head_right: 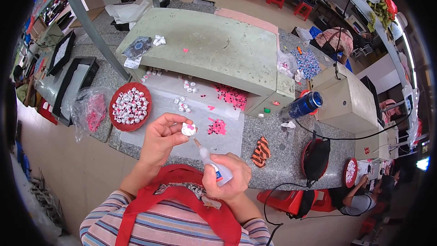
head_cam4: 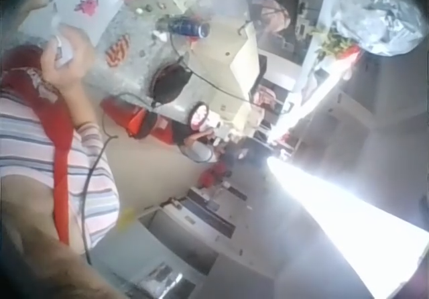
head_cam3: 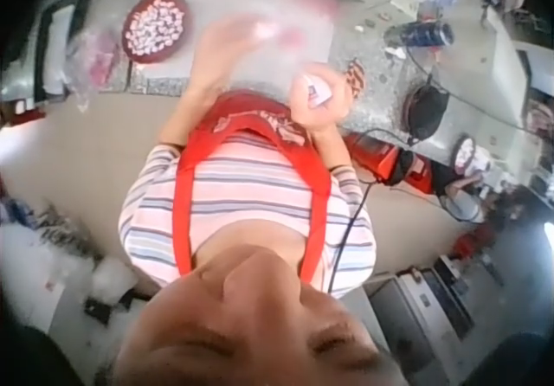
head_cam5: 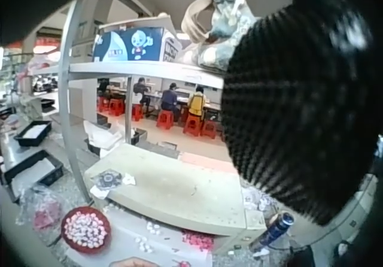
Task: Assembling small craft components by gluing pink plastic flowers onto white plastic bases at a workbench.
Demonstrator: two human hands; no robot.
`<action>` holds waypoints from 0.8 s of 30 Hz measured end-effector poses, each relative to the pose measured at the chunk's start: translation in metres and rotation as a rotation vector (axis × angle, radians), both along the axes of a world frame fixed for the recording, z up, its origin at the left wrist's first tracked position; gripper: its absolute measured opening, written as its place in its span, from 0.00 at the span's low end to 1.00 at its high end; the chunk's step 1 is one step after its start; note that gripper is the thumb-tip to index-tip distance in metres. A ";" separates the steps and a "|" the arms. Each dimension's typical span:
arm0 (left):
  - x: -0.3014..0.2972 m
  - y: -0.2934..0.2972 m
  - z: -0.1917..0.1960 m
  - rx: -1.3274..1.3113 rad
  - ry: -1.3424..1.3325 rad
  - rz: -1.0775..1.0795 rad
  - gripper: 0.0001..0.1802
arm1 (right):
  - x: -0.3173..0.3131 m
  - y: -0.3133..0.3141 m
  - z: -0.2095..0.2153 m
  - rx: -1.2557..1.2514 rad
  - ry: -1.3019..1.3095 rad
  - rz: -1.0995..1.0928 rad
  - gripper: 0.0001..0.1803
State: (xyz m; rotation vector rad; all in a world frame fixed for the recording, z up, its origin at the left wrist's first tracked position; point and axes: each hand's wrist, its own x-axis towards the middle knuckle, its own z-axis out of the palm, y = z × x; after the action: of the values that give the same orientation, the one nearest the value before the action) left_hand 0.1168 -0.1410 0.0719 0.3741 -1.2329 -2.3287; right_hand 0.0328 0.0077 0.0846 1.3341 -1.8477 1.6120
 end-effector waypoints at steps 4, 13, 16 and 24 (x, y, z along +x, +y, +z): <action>-0.001 -0.001 -0.003 -0.027 0.048 -0.022 0.18 | 0.000 -0.001 0.001 0.006 -0.007 0.017 0.13; 0.001 0.001 0.004 -0.035 0.009 0.031 0.20 | -0.001 0.000 0.004 0.021 0.065 -0.016 0.14; 0.003 0.003 0.003 -0.035 0.010 0.048 0.20 | 0.004 0.003 0.003 0.030 0.039 -0.010 0.14; -0.005 0.002 -0.004 -0.078 0.009 0.052 0.18 | 0.002 0.002 -0.003 0.080 -0.085 -0.051 0.11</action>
State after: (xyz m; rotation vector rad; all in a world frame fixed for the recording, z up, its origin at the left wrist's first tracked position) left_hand 0.1118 -0.1388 0.0682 0.3645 -1.2907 -2.2289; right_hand 0.0345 0.0095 0.0812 1.2577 -1.9984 1.6075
